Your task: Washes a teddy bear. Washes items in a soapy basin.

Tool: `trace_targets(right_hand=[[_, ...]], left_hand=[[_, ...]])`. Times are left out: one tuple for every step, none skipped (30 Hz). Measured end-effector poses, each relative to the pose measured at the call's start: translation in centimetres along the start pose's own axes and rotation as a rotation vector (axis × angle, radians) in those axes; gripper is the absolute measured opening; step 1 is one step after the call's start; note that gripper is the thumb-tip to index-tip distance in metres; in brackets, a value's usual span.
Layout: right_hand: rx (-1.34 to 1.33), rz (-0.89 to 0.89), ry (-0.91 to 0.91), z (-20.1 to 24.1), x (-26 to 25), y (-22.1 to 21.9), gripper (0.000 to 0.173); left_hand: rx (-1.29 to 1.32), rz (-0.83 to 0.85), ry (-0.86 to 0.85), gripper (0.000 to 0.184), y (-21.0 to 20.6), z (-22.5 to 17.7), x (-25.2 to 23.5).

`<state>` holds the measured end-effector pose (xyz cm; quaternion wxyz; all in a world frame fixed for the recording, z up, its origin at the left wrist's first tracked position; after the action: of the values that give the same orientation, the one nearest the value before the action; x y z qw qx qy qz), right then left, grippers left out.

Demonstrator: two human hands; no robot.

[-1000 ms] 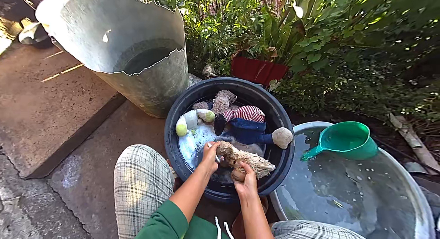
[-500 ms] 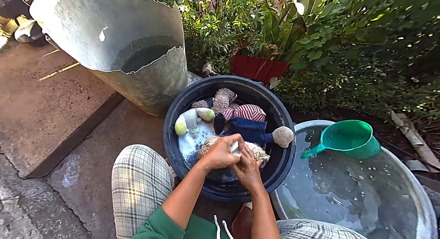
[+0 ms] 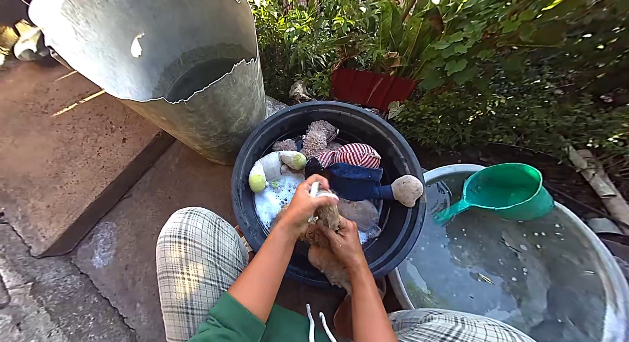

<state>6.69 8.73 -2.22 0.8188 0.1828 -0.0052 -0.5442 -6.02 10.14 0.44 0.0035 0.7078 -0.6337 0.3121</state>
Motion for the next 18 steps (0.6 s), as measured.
trace_targets(right_hand=[[-0.102, -0.046, -0.098, -1.1, 0.3, -0.6, 0.024], [-0.171, -0.083, -0.211, -2.3, 0.7, -1.2, 0.029], [-0.204, -0.112, -0.332, -3.5, 1.1, -1.6, 0.038], [-0.220, -0.138, -0.447, -4.5, 1.5, -1.9, 0.047], [-0.234, -0.173, -0.546, -5.3, 1.9, -2.0, 0.055], [-0.258, -0.217, -0.619, -5.7, 2.1, -1.9, 0.059], [-0.301, -0.253, -0.669, -5.5, 2.3, -1.8, 0.058], [-0.349, -0.269, -0.707, -4.6, 2.4, -1.6, 0.053], [-0.388, -0.263, -0.750, -2.8, 2.4, -1.2, 0.045], [-0.442, -0.254, -0.820, -1.0, 2.4, -0.6, 0.041], [-0.476, -0.262, -0.882, 0.1, 2.4, -0.4, 0.042], [-0.516, -0.295, -0.915, 0.5, 2.4, -0.4, 0.044], [-0.553, -0.332, -0.924, 0.4, 2.4, -0.5, 0.045], [-0.595, -0.374, -0.901, -0.4, 2.7, -0.9, 0.045], [-0.629, -0.413, -0.841, -1.9, 3.1, -1.5, 0.044], [-0.640, -0.452, -0.762, -3.9, 3.5, -2.0, 0.043], [-0.663, -0.481, -0.713, -5.1, 3.7, -2.2, 0.043], [-0.674, -0.509, -0.719, -5.7, 3.8, -2.3, 0.042]], left_hand=[[0.180, -0.151, 0.110, 0.014, 1.1, 2.2, -0.8], [0.320, -0.284, 0.203, 0.022, 1.9, 4.3, -1.4], [0.382, -0.392, 0.256, 0.029, 2.4, 5.8, -1.6], [0.335, -0.470, 0.253, 0.031, 2.5, 6.7, -1.4], [0.208, -0.482, 0.197, 0.034, 2.0, 7.0, -0.9], [0.006, -0.439, 0.090, 0.036, 1.3, 6.9, -0.2], [-0.254, -0.367, -0.040, 0.041, 0.2, 6.8, 0.5], [-0.560, -0.275, -0.153, 0.044, -1.1, 6.6, 1.3], [-0.861, -0.226, -0.248, 0.044, -2.4, 6.7, 1.8], [-1.081, -0.211, -0.283, 0.043, -3.2, 7.0, 1.8], [-1.186, -0.205, -0.238, 0.043, -3.5, 6.9, 1.2], [-1.221, -0.215, -0.138, 0.043, -3.2, 6.5, 0.0], [-1.215, -0.229, -0.006, 0.043, -2.8, 6.0, -1.4], [-1.180, -0.254, 0.124, 0.043, -2.2, 5.6, -2.7], [-1.135, -0.289, 0.203, 0.043, -1.6, 5.4, -3.5], [-1.085, -0.310, 0.207, 0.042, -1.2, 5.4, -3.9], [-1.047, -0.310, 0.116, 0.041, -1.3, 5.5, -3.5], [-1.037, -0.276, -0.050, 0.040, -1.8, 5.9, -2.6]])
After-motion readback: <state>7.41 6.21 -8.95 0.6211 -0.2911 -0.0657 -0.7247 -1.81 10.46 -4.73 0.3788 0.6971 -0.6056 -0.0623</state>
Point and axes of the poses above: each hand's wrist, its own x-axis away from the middle knuckle, its own y-axis out of the back of the hand, z = x × y, the point moved 7 cm from there along -x, towards the middle knuckle, and after that the axes turned 9 degrees about y, right-handed, at the moved point
